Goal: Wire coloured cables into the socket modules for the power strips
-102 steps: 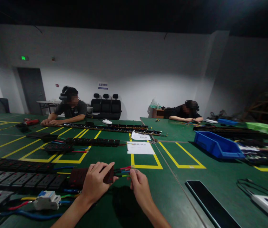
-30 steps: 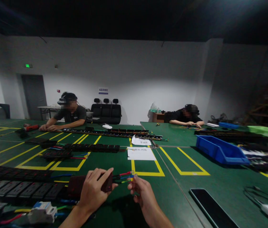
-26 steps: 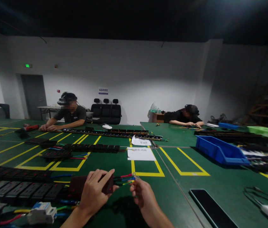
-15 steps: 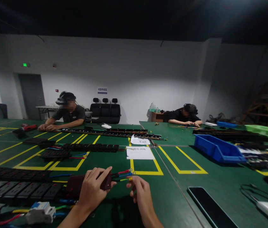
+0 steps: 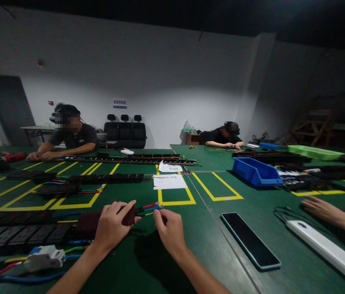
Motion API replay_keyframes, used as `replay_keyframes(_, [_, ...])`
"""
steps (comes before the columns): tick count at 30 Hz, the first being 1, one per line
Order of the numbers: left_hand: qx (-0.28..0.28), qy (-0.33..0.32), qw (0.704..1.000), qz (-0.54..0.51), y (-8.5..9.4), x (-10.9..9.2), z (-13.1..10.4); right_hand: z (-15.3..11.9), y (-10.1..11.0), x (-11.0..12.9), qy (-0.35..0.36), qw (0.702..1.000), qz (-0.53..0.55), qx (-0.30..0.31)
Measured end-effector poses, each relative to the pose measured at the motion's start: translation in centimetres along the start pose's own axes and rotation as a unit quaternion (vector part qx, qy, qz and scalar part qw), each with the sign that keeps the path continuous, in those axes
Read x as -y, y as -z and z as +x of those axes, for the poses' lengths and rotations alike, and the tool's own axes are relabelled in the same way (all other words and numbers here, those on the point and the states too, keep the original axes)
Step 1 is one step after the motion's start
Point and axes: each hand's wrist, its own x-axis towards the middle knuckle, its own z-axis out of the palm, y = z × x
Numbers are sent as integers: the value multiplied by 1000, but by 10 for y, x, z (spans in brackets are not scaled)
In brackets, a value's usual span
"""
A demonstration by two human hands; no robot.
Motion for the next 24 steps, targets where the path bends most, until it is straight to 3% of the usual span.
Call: replay_keyframes(24, [27, -10, 1000, 5, 3, 1, 4, 5, 4, 0, -25, 999, -15, 15])
